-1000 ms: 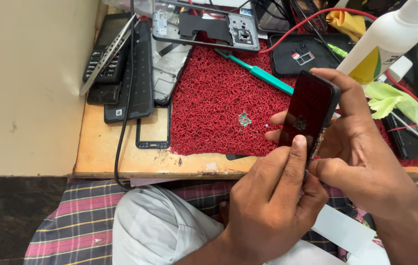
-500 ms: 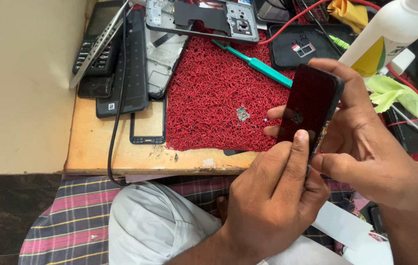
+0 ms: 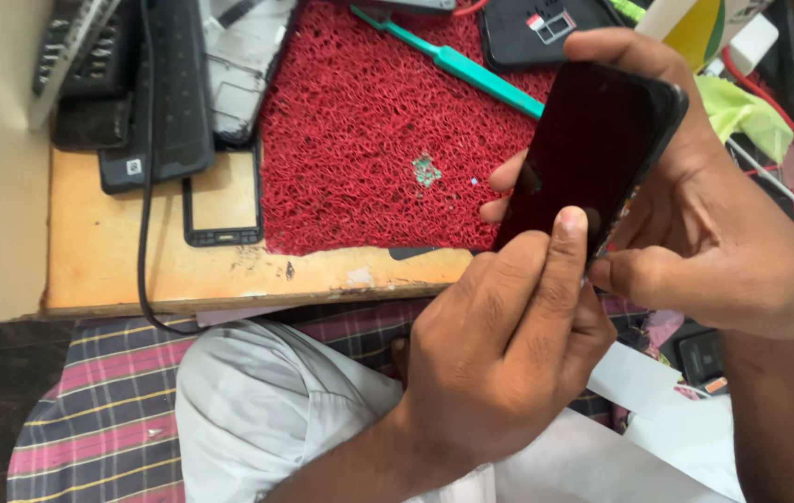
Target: The person disassembles a smartphone, removes the battery, and then reassembles it by reconnecting the battery and placing the back cover. The person tests the device by turning it on to show the boot screen.
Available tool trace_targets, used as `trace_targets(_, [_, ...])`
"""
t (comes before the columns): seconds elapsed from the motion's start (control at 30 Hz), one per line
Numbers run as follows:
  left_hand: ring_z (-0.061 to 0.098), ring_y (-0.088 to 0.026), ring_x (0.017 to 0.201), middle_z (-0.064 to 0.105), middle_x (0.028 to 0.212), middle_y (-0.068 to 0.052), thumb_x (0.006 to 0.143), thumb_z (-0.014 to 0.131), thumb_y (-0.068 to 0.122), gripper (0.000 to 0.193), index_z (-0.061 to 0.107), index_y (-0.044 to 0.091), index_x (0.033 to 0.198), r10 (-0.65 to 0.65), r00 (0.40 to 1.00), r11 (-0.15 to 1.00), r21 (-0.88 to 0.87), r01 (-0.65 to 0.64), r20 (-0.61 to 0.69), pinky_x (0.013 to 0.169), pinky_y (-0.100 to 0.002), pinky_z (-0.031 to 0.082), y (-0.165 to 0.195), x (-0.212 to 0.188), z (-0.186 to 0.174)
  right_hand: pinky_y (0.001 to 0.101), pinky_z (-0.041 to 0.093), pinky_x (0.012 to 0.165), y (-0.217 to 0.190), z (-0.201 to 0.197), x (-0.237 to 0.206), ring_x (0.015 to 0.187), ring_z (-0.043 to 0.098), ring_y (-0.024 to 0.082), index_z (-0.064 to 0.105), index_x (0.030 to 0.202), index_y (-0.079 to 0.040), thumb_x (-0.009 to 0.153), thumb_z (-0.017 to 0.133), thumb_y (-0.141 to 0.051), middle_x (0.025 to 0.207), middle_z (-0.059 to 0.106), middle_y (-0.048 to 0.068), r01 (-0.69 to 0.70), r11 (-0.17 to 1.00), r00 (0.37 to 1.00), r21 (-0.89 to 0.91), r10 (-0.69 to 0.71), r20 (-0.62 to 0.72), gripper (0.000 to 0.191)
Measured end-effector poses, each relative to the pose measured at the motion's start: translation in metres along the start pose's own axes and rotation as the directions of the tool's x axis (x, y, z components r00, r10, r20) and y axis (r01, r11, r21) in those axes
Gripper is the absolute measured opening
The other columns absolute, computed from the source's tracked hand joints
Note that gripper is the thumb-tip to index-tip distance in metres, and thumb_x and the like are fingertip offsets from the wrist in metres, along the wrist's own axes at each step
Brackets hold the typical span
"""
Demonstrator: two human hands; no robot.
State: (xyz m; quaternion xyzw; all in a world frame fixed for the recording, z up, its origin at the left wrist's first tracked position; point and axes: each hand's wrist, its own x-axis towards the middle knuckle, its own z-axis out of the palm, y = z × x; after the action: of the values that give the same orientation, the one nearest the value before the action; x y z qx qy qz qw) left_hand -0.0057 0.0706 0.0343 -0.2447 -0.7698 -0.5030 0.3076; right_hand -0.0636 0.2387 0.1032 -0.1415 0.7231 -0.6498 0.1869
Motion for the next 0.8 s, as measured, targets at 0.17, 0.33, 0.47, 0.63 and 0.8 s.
trace_targets(0.17, [0.063, -0.021, 0.084, 0.059, 0.112, -0.013, 0.097, 0.070, -0.007, 0.045, 0.054, -0.012, 0.139, 0.001, 1.000, 1.000, 0.007, -0.001, 0.012, 0.073, -0.031, 0.058, -0.0004, -0.0021, 0.0028, 0.0509, 0.057, 0.104, -0.0005, 0.0011, -0.0003, 0.128, 0.068, 0.034, 0.019, 0.157, -0.018, 0.057, 0.048, 0.013, 0.130, 0.063, 0.021, -0.028, 0.999, 0.999, -0.015, 0.027, -0.030, 0.109])
trace_targets(0.33, [0.063, -0.022, 0.086, 0.059, 0.115, -0.014, 0.099, 0.070, -0.006, 0.045, 0.052, -0.012, 0.140, 0.013, 1.000, 1.000, 0.006, -0.013, 0.013, 0.076, -0.032, 0.058, -0.0015, -0.0044, 0.0031, 0.0502, 0.058, 0.100, 0.0001, 0.0002, -0.0002, 0.127, 0.069, 0.035, 0.017, 0.157, -0.019, 0.058, 0.044, 0.012, 0.132, 0.063, 0.021, -0.046, 0.998, 0.999, -0.043, 0.045, -0.025, 0.107])
trace_targets(0.47, [0.063, -0.021, 0.086, 0.059, 0.115, -0.014, 0.099, 0.069, -0.006, 0.045, 0.052, -0.012, 0.140, 0.019, 1.000, 1.000, 0.008, -0.019, 0.018, 0.076, -0.032, 0.058, -0.0019, -0.0050, 0.0035, 0.0506, 0.059, 0.100, 0.0009, -0.0024, 0.0002, 0.128, 0.069, 0.036, 0.016, 0.157, -0.019, 0.059, 0.043, 0.013, 0.133, 0.062, 0.021, -0.046, 0.996, 0.999, -0.074, 0.046, -0.001, 0.106])
trace_targets(0.63, [0.063, -0.022, 0.085, 0.059, 0.112, -0.015, 0.099, 0.070, -0.006, 0.043, 0.053, -0.013, 0.138, 0.013, 1.000, 1.000, 0.007, -0.013, 0.027, 0.074, -0.032, 0.058, -0.0026, -0.0040, 0.0022, 0.0485, 0.060, 0.100, 0.0015, -0.0028, 0.0004, 0.128, 0.069, 0.036, 0.015, 0.158, -0.018, 0.060, 0.045, 0.013, 0.135, 0.061, 0.021, -0.039, 0.996, 0.999, -0.083, 0.040, 0.010, 0.107])
trace_targets(0.8, [0.065, -0.024, 0.087, 0.059, 0.111, -0.015, 0.100, 0.070, -0.007, 0.039, 0.055, -0.014, 0.136, 0.001, 1.000, 1.000, 0.018, -0.001, 0.025, 0.076, -0.033, 0.059, -0.0026, -0.0015, -0.0001, 0.0442, 0.064, 0.097, 0.0006, -0.0004, 0.0009, 0.125, 0.068, 0.034, 0.012, 0.159, -0.017, 0.062, 0.050, 0.012, 0.151, 0.048, 0.018, 0.009, 0.994, 1.000, -0.108, -0.006, 0.029, 0.109])
